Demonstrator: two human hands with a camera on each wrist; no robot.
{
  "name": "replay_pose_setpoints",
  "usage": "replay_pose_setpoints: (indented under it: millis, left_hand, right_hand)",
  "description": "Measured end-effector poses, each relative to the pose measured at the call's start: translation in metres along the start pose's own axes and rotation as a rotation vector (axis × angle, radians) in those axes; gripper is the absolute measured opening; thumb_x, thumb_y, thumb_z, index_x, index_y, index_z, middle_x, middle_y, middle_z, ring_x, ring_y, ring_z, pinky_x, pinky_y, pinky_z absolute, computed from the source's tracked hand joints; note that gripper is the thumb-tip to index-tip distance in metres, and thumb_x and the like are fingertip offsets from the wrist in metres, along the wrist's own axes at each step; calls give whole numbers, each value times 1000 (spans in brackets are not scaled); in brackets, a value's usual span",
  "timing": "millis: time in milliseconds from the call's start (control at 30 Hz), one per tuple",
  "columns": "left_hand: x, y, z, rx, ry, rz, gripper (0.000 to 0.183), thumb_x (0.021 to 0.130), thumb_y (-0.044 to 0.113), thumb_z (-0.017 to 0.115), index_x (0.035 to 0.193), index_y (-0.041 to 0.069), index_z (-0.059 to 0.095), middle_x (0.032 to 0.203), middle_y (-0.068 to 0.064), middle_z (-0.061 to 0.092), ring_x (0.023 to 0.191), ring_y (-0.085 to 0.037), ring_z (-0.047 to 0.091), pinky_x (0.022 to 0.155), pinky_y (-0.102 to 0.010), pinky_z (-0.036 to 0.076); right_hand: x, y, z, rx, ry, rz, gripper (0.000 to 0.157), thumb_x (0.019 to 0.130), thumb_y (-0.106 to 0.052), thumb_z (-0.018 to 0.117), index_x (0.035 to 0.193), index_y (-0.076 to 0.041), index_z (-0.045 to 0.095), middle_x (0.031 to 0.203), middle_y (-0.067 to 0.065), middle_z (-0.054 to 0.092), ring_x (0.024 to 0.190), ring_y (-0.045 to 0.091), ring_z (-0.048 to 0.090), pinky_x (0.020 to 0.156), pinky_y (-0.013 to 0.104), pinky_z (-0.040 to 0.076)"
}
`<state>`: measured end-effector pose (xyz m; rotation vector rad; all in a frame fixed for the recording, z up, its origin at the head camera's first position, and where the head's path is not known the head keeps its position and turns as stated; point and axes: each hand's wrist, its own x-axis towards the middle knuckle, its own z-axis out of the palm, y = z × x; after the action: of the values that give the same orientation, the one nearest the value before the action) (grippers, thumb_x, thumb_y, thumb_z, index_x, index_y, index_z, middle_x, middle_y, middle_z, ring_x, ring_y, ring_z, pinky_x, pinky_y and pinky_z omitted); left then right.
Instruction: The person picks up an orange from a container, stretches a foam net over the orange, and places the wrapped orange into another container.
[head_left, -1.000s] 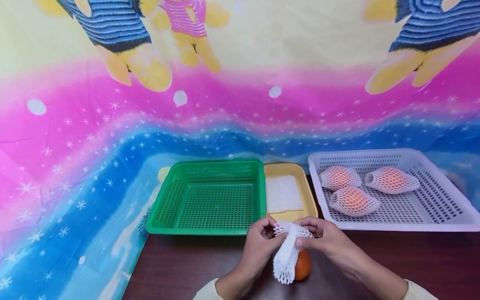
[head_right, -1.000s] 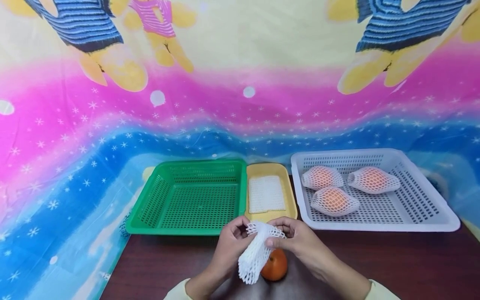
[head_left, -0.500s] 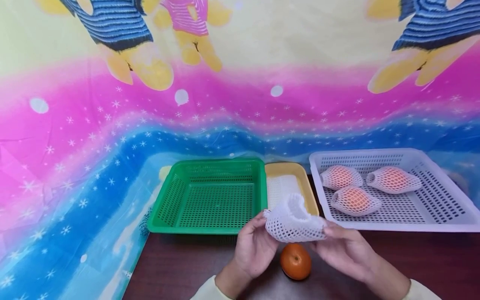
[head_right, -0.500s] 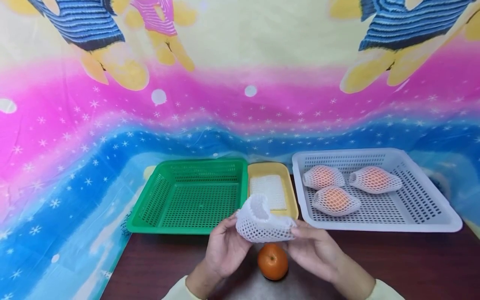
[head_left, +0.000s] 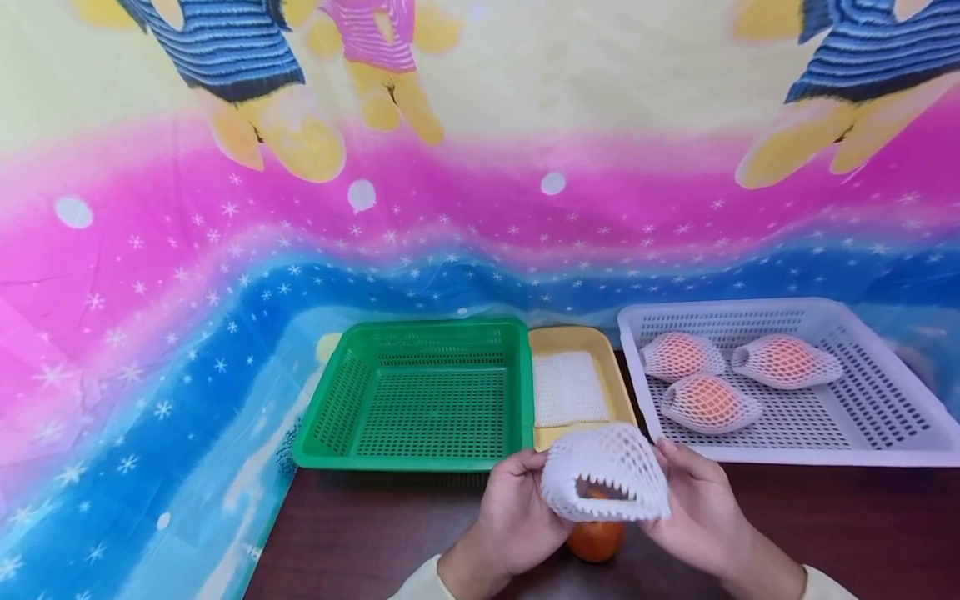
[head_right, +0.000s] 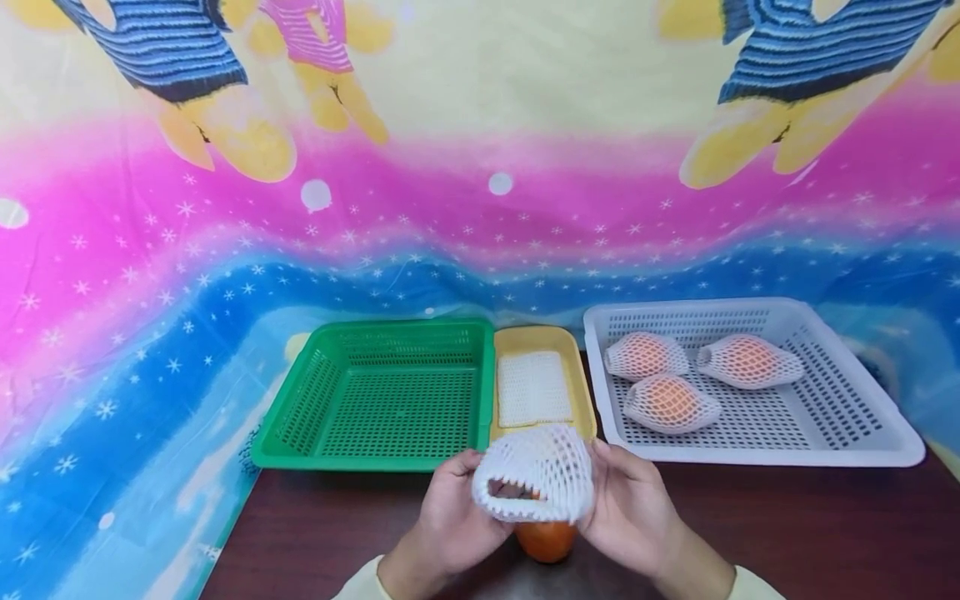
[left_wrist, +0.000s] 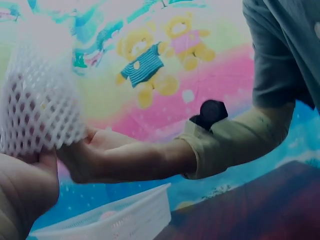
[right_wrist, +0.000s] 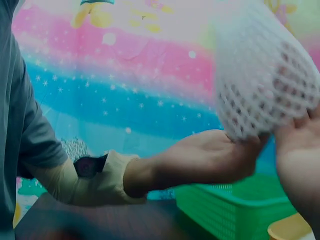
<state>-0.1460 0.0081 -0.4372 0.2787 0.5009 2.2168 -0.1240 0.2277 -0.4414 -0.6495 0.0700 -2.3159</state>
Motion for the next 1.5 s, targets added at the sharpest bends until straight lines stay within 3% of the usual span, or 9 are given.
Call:
replay_pose_setpoints:
  millis: [167, 367, 600, 733, 867, 1067, 1200, 1300, 1500]
  left_hand:
    - [-11, 5, 0, -6, 10, 14, 33, 91, 26, 51, 121, 13, 53, 123, 6, 66, 121, -6, 57, 109, -21, 39]
    - [-25, -4, -11, 33, 151, 61, 28, 106, 25, 33, 119, 14, 56, 116, 7, 71, 113, -4, 63, 105, -21, 44]
    - [-27, -37, -42, 207, 521, 92, 34, 108, 29, 44, 134, 9, 51, 121, 2, 72, 113, -7, 67, 102, -27, 51]
    - [-19, -48, -54, 386, 701, 125, 43, 106, 29, 49, 136, -1, 52, 124, -7, 68, 111, -14, 66, 94, -32, 54]
    - [-10, -57, -61, 537, 803, 112, 36, 106, 28, 48, 126, 0, 58, 120, -9, 66, 105, -15, 63, 86, -31, 52]
    - [-5, -62, -62, 724, 909, 97, 27, 106, 25, 50, 111, 1, 63, 110, -7, 62, 104, -18, 55, 89, -30, 42]
    - [-2, -61, -58, 834, 942, 118, 21, 104, 22, 54, 104, 4, 65, 106, -4, 60, 103, -17, 51, 89, -31, 38]
    - [-1, -62, -58, 871, 945, 107, 17, 104, 20, 54, 102, 6, 64, 103, -3, 58, 100, -16, 50, 87, -30, 37]
    - [1, -61, -59, 877, 939, 37, 14, 105, 21, 53, 104, 9, 61, 106, -3, 56, 107, -18, 49, 90, -31, 36]
  right_hand:
    - [-9, -2, 2, -135, -27, 168, 49, 111, -23, 29, 151, 0, 44, 153, 12, 52, 140, 20, 51, 120, 35, 37]
    - [-23, -4, -1, -133, 201, 203, 49, 112, -16, 19, 147, -2, 51, 151, 11, 54, 140, 20, 51, 121, 35, 37]
    - [-42, 0, -31, -112, 413, 104, 58, 113, -23, 11, 135, -7, 62, 138, 5, 64, 129, 13, 59, 115, 29, 43]
    - [-44, 4, -45, -232, 607, 113, 49, 114, -26, 22, 127, -11, 67, 131, 2, 69, 124, 11, 62, 111, 30, 47]
    - [-43, 7, -51, -406, 832, 132, 34, 112, -26, 37, 115, -16, 69, 119, -3, 73, 114, 8, 66, 103, 29, 53]
    - [-39, 16, -61, -635, 1032, 162, 21, 108, -22, 46, 113, -15, 66, 109, -8, 72, 104, 5, 66, 95, 29, 57]
    - [-35, 22, -63, -792, 1128, 172, 39, 108, -25, 50, 137, 1, 53, 111, -6, 69, 103, 7, 65, 92, 32, 58]
    - [-31, 29, -63, -885, 1232, 155, 53, 108, -23, 48, 149, 10, 38, 113, -1, 70, 101, 9, 65, 88, 33, 59]
    - [-29, 40, -66, -960, 1365, 111, 51, 106, -18, 51, 148, 11, 44, 112, 5, 73, 95, 11, 67, 82, 32, 59]
